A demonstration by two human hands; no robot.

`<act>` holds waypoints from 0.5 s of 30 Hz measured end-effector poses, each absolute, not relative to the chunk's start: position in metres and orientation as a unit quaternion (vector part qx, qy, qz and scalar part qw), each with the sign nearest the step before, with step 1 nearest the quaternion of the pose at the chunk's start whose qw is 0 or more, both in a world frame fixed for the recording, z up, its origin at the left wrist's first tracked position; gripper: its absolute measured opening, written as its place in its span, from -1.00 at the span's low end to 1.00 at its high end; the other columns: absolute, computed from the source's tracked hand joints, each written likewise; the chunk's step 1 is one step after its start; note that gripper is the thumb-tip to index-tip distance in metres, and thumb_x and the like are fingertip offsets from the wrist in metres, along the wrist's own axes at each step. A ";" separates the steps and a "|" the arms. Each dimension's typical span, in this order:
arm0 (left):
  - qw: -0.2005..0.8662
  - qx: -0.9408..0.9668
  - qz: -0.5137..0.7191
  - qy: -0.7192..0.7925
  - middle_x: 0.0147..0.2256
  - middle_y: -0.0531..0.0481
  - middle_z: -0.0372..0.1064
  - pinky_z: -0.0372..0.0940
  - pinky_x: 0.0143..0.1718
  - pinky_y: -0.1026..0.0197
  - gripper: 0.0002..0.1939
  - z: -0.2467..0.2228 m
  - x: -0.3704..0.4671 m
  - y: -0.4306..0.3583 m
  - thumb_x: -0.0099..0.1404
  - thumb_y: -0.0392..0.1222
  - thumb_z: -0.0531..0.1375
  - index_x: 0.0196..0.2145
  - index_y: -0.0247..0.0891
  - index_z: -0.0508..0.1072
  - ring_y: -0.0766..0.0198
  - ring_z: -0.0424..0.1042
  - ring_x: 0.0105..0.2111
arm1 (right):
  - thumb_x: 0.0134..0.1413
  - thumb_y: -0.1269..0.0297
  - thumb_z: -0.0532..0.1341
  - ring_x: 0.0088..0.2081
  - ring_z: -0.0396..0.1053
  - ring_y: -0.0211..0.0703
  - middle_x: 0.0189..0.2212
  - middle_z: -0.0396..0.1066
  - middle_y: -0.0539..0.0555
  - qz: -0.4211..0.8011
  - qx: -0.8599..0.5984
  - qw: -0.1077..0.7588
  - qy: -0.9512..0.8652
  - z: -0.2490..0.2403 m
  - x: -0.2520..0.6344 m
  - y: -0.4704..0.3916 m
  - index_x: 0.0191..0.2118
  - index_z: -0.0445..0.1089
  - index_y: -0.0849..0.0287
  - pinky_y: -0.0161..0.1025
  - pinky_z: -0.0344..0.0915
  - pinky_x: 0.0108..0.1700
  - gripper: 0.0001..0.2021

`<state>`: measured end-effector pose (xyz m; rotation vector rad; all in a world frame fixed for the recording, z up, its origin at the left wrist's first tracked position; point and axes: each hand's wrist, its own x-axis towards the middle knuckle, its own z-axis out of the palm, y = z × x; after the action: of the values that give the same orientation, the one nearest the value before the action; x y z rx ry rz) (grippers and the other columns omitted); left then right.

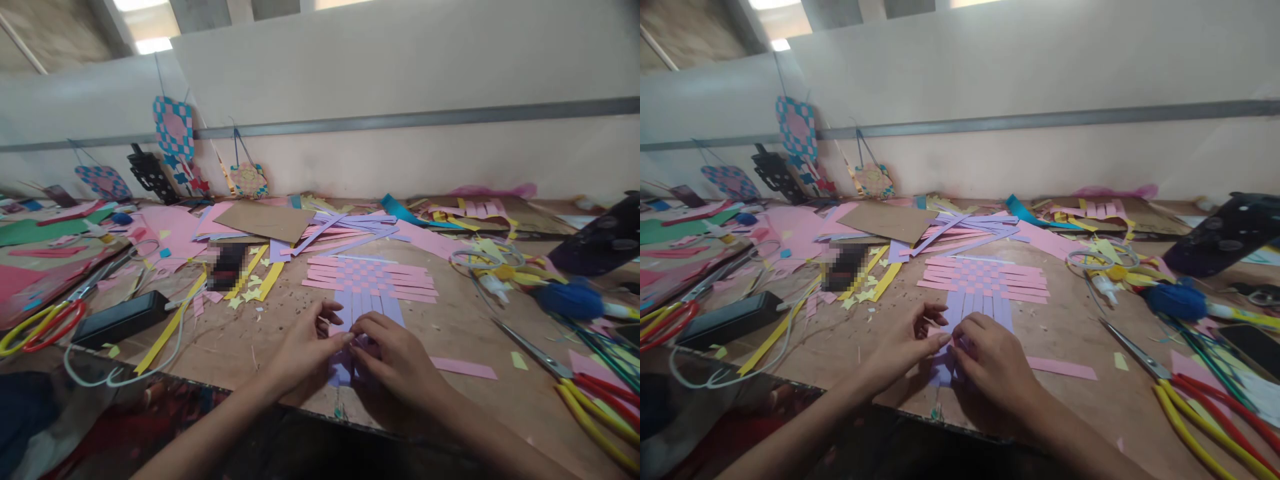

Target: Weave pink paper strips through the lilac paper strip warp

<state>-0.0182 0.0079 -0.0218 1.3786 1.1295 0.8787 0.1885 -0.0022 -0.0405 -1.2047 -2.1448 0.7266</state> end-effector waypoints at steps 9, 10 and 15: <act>0.554 0.538 0.424 0.472 -0.37 0.01 0.43 0.32 -0.27 0.21 -0.73 -0.039 -0.012 0.003 0.31 -0.01 0.34 -0.34 -0.24 0.42 0.22 0.44 -0.32 | 0.40 0.25 0.15 -0.20 0.41 -0.03 -0.23 0.45 0.10 0.192 -0.457 0.284 -0.821 -0.028 0.173 0.001 -0.20 0.43 0.10 -0.14 0.28 -0.18 -0.86; 0.567 0.510 0.440 0.474 -0.38 0.02 0.42 0.31 -0.30 0.23 -0.73 -0.040 -0.012 0.004 0.30 -0.02 0.35 -0.35 -0.24 0.41 0.24 0.43 -0.34 | 0.41 0.23 0.14 -0.18 0.43 -0.02 -0.20 0.47 0.11 0.190 -0.457 0.284 -0.821 -0.025 0.173 0.001 -0.15 0.45 0.09 -0.13 0.31 -0.16 -0.85; 0.615 0.396 0.485 0.479 -0.41 0.08 0.37 0.30 -0.36 0.30 -0.67 -0.043 -0.013 0.016 0.20 -0.03 0.42 -0.32 -0.25 0.40 0.35 0.40 -0.44 | 0.39 0.10 0.15 -0.11 0.52 0.04 -0.04 0.53 0.13 0.119 -0.505 0.329 -0.789 -0.022 0.222 -0.005 0.04 0.49 -0.02 -0.06 0.42 -0.08 -0.74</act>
<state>-0.0127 0.0159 -0.0435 0.9116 1.1032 1.1179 0.2223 -0.0050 -0.0222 -1.3202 -2.0653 0.3124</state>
